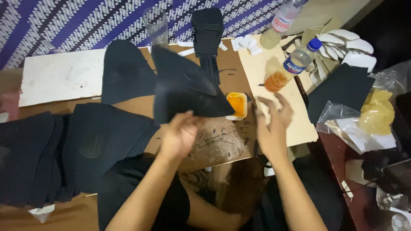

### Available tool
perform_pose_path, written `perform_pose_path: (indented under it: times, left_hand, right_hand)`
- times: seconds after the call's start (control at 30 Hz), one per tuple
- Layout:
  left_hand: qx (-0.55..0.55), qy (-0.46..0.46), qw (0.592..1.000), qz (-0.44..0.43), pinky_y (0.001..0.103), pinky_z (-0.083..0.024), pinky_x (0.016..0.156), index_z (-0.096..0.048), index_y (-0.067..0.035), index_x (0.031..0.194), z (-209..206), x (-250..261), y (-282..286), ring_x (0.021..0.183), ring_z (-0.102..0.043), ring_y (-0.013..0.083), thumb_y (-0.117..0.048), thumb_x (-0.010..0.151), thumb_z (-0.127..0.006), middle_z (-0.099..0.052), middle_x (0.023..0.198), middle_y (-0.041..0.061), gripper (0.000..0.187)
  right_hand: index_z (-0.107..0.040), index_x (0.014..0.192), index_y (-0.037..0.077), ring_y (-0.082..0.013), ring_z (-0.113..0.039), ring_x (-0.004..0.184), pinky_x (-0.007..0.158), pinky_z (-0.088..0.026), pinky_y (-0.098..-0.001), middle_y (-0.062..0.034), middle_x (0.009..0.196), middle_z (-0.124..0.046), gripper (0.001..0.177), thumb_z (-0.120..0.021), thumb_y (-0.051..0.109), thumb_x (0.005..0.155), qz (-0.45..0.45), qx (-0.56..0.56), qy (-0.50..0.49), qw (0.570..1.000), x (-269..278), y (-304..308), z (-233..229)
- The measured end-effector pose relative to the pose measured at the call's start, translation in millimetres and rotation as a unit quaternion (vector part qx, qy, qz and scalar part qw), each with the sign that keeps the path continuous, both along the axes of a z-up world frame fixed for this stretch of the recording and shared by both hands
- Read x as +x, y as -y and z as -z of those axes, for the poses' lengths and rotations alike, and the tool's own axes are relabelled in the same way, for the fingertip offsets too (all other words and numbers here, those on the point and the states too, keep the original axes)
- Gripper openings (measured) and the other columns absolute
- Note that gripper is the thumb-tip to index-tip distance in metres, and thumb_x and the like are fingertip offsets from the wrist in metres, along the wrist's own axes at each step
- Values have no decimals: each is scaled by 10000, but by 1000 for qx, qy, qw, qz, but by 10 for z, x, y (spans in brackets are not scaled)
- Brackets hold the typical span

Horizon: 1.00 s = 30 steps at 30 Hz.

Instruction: Applying adhesive to small leather patches and attaching them to larger leather components for assembly.

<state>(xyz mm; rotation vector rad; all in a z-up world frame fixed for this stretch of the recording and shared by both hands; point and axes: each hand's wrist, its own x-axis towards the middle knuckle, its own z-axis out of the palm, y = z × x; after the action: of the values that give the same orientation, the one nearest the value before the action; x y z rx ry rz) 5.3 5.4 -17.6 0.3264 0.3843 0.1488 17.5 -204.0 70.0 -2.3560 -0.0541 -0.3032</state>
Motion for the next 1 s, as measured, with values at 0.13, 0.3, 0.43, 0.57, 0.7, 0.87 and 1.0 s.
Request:
perform_pose_path:
  times: [0.13, 0.3, 0.43, 0.57, 0.7, 0.87, 1.0]
  left_hand:
    - [-9, 39, 999, 1, 417, -612, 730, -746, -44, 805, -106, 34, -380, 679, -762, 299, -60, 872, -662, -727, 695, 138, 109]
    - [32, -1, 999, 24, 544, -446, 1067, -595, 74, 1260, -855, 28, -418, 1185, -608, 281, -163, 859, -653, -679, 1111, 327, 469]
    - [11, -25, 1000, -3, 562, -487, 1050, -592, 47, 1213, -594, 26, -422, 1145, -675, 400, -117, 854, -647, -680, 1118, 358, 399]
    - [-29, -4, 999, 38, 562, -501, 995, -409, 42, 1302, -785, 35, -411, 1192, -602, 418, -170, 883, -626, -469, 1273, 349, 517]
    - [-63, 81, 990, 102, 583, -555, 896, -477, 107, 1356, -553, 80, -424, 1258, -582, 503, -268, 927, -570, -473, 1441, 420, 578]
    - [-57, 104, 984, 136, 629, -494, 986, -457, 120, 1386, -473, 69, -375, 1275, -549, 525, -237, 942, -517, -464, 1474, 396, 573]
    - [-63, 114, 980, 148, 663, -461, 1003, -470, 170, 1351, -597, 22, -366, 1283, -520, 552, -159, 954, -489, -460, 1439, 443, 516]
  right_hand:
    - [-716, 1257, 216, -501, -257, 1459, 1085, -254, -662, -231, 1551, -343, 348, -589, 254, 934, -35, -182, -41, 982, 310, 114, 650]
    - [-740, 1243, 355, -397, -112, 1568, 1173, -176, -588, -114, 1690, -257, 417, -431, 459, 982, -39, -340, -112, 933, 509, 60, 1056]
    - [-753, 1228, 358, -383, -118, 1578, 1181, -164, -592, -102, 1681, -289, 443, -400, 477, 989, -42, -349, -130, 927, 531, 60, 1091]
    - [-811, 1053, 274, -408, -331, 1480, 1071, -297, -587, -127, 1554, -463, 329, -515, 363, 943, -44, -313, 64, 947, 376, 43, 827]
    - [-809, 975, 324, -340, -369, 1470, 1099, -279, -561, -80, 1512, -504, 471, -385, 528, 994, -39, -355, -2, 934, 230, 146, 818]
    - [-786, 1036, 264, -327, -411, 1429, 1066, -312, -535, -92, 1460, -538, 425, -445, 516, 1008, -24, -356, 27, 934, 97, 129, 770]
    - [-786, 1036, 256, -298, -395, 1447, 1076, -309, -509, -82, 1467, -534, 499, -401, 575, 1025, -5, -371, -33, 928, 45, 193, 826]
